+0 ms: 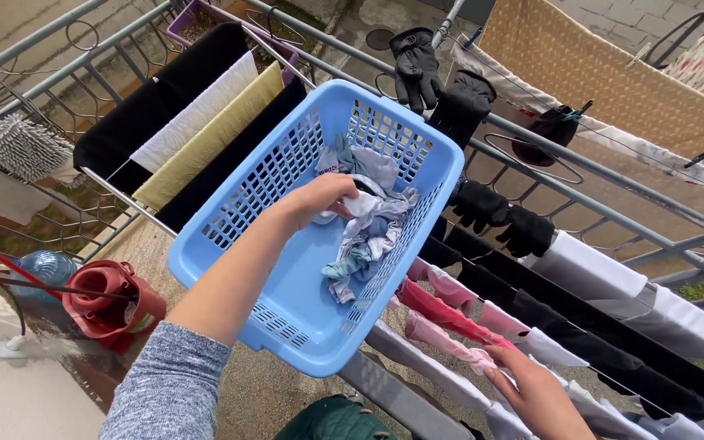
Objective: The person hangs various items of laundry, including socks and a small towel, onto a metal drying rack. They take items from a blue laundry basket and arrange them on the rack's bars and crossbars.
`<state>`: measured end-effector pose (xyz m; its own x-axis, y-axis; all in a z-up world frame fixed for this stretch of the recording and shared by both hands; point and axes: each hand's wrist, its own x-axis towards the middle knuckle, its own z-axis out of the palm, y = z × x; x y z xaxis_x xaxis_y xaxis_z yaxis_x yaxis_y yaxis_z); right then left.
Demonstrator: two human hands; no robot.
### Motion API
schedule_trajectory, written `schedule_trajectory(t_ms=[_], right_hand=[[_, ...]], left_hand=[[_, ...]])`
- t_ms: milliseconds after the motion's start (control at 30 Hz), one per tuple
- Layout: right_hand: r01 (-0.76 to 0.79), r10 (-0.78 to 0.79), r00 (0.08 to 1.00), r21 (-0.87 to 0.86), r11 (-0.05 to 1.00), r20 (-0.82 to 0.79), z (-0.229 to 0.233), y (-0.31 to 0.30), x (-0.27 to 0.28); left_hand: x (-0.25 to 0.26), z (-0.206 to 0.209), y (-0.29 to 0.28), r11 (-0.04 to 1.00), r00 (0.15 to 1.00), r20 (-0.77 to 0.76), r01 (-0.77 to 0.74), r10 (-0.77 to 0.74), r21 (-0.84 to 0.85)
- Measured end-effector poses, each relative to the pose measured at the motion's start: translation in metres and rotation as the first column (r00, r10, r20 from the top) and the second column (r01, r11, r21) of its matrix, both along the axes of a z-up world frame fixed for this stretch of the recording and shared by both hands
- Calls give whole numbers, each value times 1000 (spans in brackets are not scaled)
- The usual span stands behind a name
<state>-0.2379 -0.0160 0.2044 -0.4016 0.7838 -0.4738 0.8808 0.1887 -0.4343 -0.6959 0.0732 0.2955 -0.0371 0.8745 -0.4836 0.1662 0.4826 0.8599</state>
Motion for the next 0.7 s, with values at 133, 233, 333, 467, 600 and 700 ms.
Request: schedule_trajectory(t_ms=[133, 233, 333, 467, 600, 700], right_hand=[[102, -92, 976, 42, 994, -196, 52, 5, -36], [229, -205, 882, 6, 973, -424, 76, 5, -52], [220, -149, 741, 27, 975, -655, 83, 1, -65], [271, -282, 439, -174, 947, -853, 62, -4, -63], [332, -601, 111, -540, 773, -791, 144, -44, -65], [232, -650, 26, -628, 743, -760, 96, -41, -32]], left_hand=[[36, 48, -30, 997, 952, 297, -80, 80, -11], [70, 70, -50, 990, 889, 452, -125, 79, 72], [108, 75, -61, 985, 797, 604, -108, 5, 134], [172, 75, -76, 994, 777, 629, -47, -25, 98], [226, 61, -73, 980, 737, 668, -40, -102, 193], [248, 40, -90, 954, 906, 423, -134, 8, 268]])
